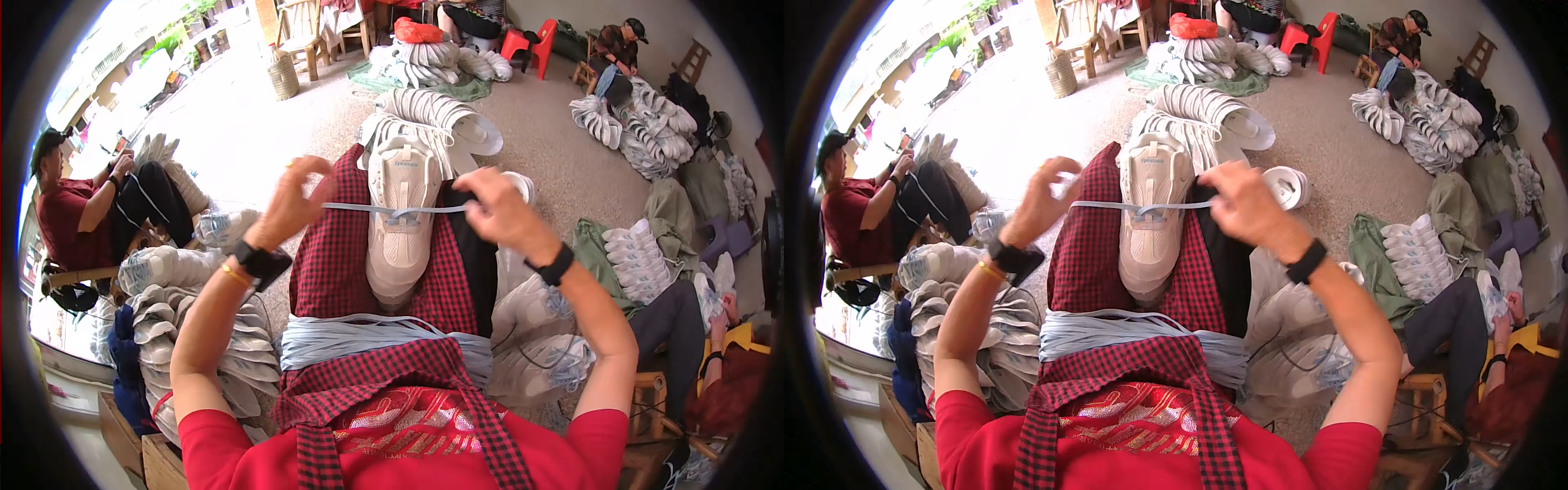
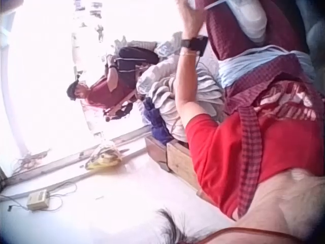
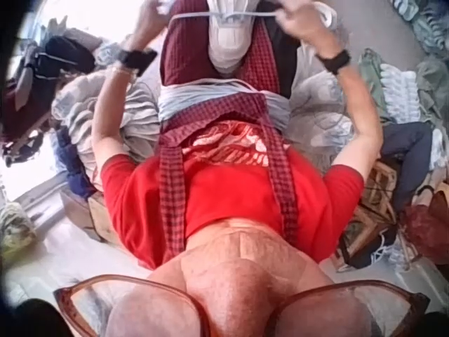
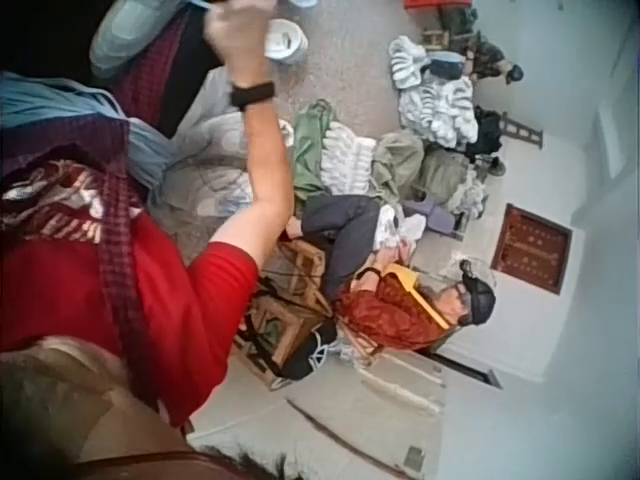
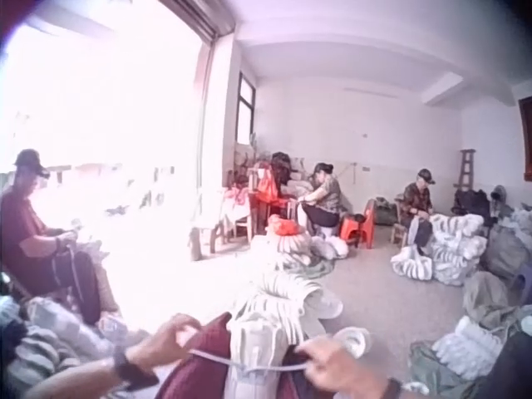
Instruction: The recorder is threading laces into a white shoe while sitting in a group workshop.
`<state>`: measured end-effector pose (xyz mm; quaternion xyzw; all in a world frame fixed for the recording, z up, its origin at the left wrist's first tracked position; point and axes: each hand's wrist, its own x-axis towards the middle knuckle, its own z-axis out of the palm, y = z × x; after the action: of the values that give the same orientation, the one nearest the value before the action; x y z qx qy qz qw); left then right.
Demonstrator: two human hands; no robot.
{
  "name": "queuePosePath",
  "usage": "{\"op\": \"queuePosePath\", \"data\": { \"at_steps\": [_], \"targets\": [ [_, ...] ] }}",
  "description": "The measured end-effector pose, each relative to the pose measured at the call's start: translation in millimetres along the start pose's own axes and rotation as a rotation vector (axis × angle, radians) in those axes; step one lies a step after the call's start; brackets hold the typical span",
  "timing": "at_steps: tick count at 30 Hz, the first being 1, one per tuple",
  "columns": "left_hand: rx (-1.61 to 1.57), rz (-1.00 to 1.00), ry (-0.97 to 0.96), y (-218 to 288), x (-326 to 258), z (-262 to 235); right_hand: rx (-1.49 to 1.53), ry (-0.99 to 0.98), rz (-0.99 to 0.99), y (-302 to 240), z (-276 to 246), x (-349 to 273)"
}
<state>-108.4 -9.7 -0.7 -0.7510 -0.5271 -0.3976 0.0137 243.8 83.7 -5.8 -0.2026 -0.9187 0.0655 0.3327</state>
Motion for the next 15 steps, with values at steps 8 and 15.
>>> {"op": "queuePosePath", "data": {
  "at_steps": [8, 15],
  "targets": [
    [0.031, 0.274, -0.349, 27, 1, 25, -0.056, -0.167, -0.13, -16, 22, 9],
    [0.397, 0.331, -0.262, -22, -28, -73, -0.242, -0.23, -0.005, 22, -70, -49]
  ]
}}
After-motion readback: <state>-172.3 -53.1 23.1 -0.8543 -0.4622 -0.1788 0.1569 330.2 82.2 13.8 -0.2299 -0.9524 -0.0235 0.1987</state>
